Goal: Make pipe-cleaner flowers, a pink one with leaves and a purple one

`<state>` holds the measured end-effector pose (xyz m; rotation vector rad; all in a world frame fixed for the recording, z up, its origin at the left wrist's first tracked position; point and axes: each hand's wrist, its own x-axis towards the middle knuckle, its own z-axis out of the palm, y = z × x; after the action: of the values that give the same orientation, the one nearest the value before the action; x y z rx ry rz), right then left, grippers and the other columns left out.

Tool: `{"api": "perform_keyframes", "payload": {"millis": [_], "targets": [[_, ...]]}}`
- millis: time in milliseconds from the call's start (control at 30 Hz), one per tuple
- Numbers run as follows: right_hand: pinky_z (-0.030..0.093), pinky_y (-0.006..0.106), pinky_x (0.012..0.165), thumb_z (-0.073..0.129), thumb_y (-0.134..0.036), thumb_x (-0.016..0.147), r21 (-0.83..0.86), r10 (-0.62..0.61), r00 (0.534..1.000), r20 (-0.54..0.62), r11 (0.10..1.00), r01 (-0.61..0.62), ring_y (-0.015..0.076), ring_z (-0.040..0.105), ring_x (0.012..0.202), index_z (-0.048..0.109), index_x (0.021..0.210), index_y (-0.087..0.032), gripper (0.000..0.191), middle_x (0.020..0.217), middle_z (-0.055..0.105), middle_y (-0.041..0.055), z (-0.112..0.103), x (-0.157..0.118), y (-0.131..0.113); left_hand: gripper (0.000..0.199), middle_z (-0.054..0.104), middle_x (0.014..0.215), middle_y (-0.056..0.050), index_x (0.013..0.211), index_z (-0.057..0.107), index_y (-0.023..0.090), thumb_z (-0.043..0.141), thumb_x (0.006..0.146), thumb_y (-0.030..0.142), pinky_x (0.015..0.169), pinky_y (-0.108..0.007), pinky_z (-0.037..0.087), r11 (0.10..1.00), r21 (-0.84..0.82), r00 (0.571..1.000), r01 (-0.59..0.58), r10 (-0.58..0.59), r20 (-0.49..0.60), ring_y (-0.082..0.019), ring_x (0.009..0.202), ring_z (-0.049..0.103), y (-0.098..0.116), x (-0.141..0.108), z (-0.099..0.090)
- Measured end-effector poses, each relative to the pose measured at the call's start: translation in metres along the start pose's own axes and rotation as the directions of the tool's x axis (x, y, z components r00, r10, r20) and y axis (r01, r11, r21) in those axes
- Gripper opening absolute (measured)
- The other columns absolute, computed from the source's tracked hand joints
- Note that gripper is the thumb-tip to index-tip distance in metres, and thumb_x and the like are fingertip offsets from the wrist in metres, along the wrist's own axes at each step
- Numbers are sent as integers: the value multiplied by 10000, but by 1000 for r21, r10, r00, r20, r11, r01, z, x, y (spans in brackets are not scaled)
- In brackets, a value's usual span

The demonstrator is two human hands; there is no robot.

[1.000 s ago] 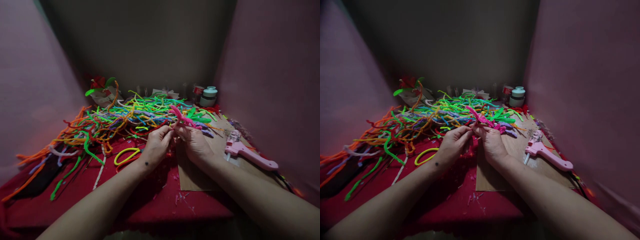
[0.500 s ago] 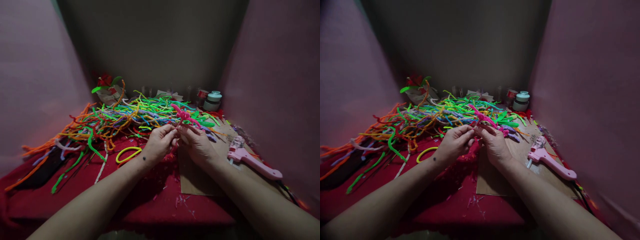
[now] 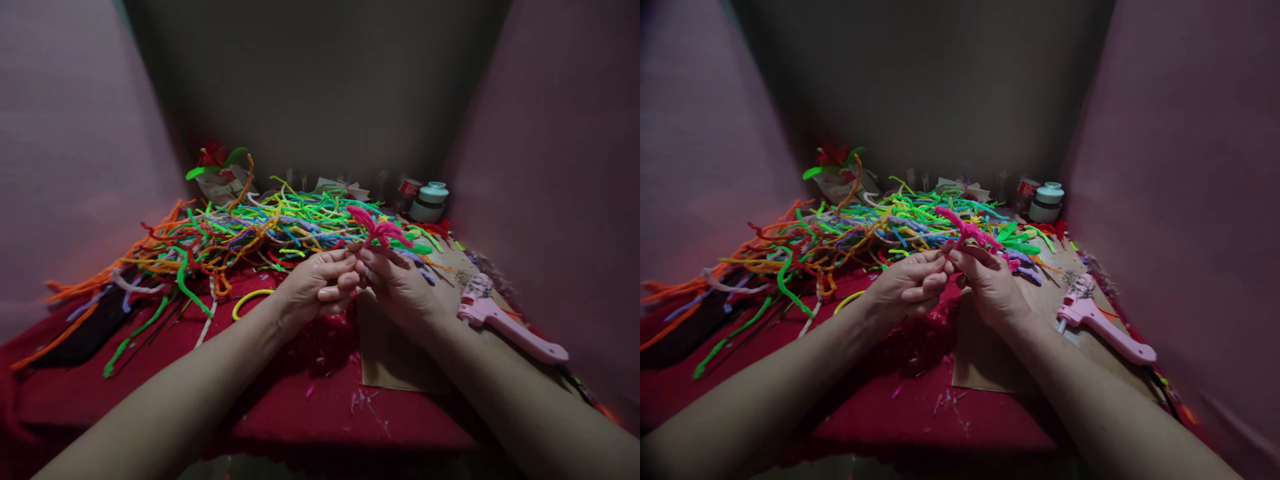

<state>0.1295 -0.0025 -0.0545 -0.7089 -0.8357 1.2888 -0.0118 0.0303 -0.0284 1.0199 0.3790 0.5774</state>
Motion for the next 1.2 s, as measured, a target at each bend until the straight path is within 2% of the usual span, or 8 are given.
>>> {"api": "perform_keyframes", "payload": {"millis": [100, 200, 367, 500, 600, 767, 933, 1200], "targets": [[394, 241, 562, 775, -269, 643, -32, -50, 998, -41, 998, 49, 103, 531, 629, 733, 780, -208, 157, 713, 657, -12, 0, -1, 0, 146, 433, 514, 85, 802, 567, 148, 548, 850, 284, 295, -136, 209, 995, 101, 1000, -17, 16, 4, 2, 297, 178, 1, -1, 2], [387, 258, 554, 754, -302, 651, -86, -87, 994, -60, 993, 82, 122, 534, 644, 739, 794, -199, 177, 733, 676, 6, 0, -2, 0, 184, 498, 553, 52, 771, 549, 154, 518, 865, 310, 358, -158, 291, 859, 492, 975, -138, 206, -87, -29, 351, 357, -5, -1, 6], [361, 248, 515, 802, -297, 560, -98, -87, 980, -179, 993, 71, 115, 506, 590, 732, 695, -199, 181, 656, 671, -5, 6, -5, 0, 134, 663, 807, -70, 905, 563, 147, 488, 877, 255, 589, -236, 438, -35, 995, 768, -92, 634, 93, -153, 676, 621, -24, 1, 1], [416, 271, 585, 794, -284, 590, -106, -109, 982, -153, 990, 94, 120, 530, 610, 738, 731, -213, 167, 720, 699, -3, 10, -6, 1, 195, 654, 779, -70, 923, 544, 153, 364, 929, 229, 552, -234, 403, -327, 943, 734, -55, 627, 261, -154, 647, 612, -30, 3, -10], [445, 291, 659, 789, -276, 605, -109, -135, 986, -99, 986, 124, 134, 561, 667, 738, 732, -222, 147, 737, 700, -10, 10, -7, 1, 149, 595, 692, -8, 871, 537, 177, 393, 907, 193, 553, -206, 376, -190, 976, 735, -110, 645, 209, -111, 588, 548, -27, 2, -10], [427, 273, 647, 747, -278, 648, -217, -104, 994, -16, 971, 98, 123, 552, 680, 738, 787, -219, 151, 768, 695, -13, 9, -7, -2, 150, 472, 605, 46, 767, 556, 175, 452, 872, 199, 524, -182, 330, 303, 939, 786, -160, 615, -65, -72, 530, 405, -18, 3, -1], [347, 236, 527, 705, -308, 683, -243, -88, 992, -86, 968, 64, 96, 482, 596, 726, 874, -200, 220, 738, 662, -12, 5, -3, 2, 181, 403, 501, 73, 693, 541, 148, 520, 828, 266, 424, -175, 254, 768, 611, 866, -191, 425, -263, -45, 420, 308, -10, 5, 10], [323, 226, 470, 740, -307, 661, -94, -85, 983, -160, 993, 71, 76, 425, 513, 688, 825, -199, 204, 647, 601, -37, 8, -5, 7, 150, 370, 455, 94, 736, 527, 152, 558, 837, 259, 346, -140, 196, 985, 121, 962, -120, 145, -230, -13, 315, 228, -9, 3, 12]]}}
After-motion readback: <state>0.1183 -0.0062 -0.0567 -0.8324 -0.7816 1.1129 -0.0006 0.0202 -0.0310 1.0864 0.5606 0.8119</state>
